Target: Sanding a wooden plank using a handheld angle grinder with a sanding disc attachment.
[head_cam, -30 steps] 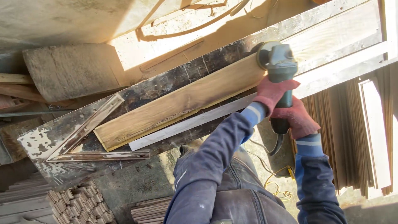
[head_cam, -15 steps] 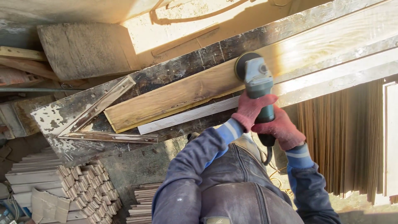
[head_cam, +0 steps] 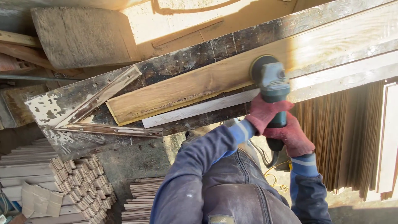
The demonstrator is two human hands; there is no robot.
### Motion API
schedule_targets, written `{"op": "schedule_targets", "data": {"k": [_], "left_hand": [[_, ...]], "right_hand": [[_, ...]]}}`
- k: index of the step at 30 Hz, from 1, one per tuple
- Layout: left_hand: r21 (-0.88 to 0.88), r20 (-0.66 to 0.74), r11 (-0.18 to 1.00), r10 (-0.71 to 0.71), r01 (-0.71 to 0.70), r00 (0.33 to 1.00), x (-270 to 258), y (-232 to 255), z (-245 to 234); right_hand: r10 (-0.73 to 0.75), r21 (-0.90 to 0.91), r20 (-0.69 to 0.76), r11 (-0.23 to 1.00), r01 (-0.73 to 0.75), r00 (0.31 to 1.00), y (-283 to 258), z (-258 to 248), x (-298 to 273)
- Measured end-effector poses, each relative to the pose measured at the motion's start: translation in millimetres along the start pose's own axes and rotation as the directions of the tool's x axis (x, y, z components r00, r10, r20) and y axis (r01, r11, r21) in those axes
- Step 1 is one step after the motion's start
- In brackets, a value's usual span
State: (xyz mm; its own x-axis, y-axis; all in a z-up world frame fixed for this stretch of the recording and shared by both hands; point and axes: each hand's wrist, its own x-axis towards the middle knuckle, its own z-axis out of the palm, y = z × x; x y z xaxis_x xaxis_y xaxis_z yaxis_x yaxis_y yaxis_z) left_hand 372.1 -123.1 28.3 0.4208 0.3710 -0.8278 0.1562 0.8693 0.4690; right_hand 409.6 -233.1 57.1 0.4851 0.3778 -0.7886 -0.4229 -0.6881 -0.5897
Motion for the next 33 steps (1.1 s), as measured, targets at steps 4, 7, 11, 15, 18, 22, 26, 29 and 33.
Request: {"op": "schedule_targets", "data": {"k": [4, 7, 11, 15, 18, 22, 26, 29, 33], "left_hand": [[0.115, 0.026, 0.993, -0.024, 0.021, 0.999, 1, 1, 13], [0.026, -0.053, 1.0, -0.014, 0.015, 0.998, -3, 10, -20], [0.059, -0.23, 0.998, -0.021, 0.036, 0.973, -11, 20, -78], [-0.009, -0.335, 1.0, -0.002, -0.001, 0.942, -10, 23, -100], [0.066, -0.22, 0.998, 0.005, 0.009, 0.976, 8, 8, -75], [-0.079, -0.089, 0.997, -0.015, 0.008, 0.996, 4, 7, -18], [-0.07, -0.072, 0.997, -0.017, 0.012, 0.997, -5, 5, -21], [-0.079, -0.139, 0.997, 0.002, -0.013, 0.99, -14, 8, -60], [-0.057, -0.297, 0.998, 0.013, -0.031, 0.955, -28, 8, -98]], "right_hand": [[-0.038, -0.024, -0.031, 0.999, 0.037, 0.999, -8, -9, -2], [-0.031, -0.036, 0.029, 0.999, 0.032, 0.999, -25, 23, -5], [-0.014, -0.113, 0.208, 0.993, 0.038, 0.978, -22, 72, 7], [-0.022, -0.15, 0.288, 0.986, 0.068, 0.957, -29, 92, 11], [-0.036, -0.119, 0.191, 0.991, 0.06, 0.981, -27, 66, 10], [-0.052, -0.089, 0.086, 0.994, 0.06, 0.995, -13, 20, 6], [-0.082, -0.068, 0.091, 0.994, 0.088, 0.992, -6, 15, 3], [-0.042, -0.101, 0.161, 0.993, 0.059, 0.986, -4, 46, 3], [0.019, -0.28, 0.329, 0.957, 0.078, 0.944, 4, 82, 14]]}}
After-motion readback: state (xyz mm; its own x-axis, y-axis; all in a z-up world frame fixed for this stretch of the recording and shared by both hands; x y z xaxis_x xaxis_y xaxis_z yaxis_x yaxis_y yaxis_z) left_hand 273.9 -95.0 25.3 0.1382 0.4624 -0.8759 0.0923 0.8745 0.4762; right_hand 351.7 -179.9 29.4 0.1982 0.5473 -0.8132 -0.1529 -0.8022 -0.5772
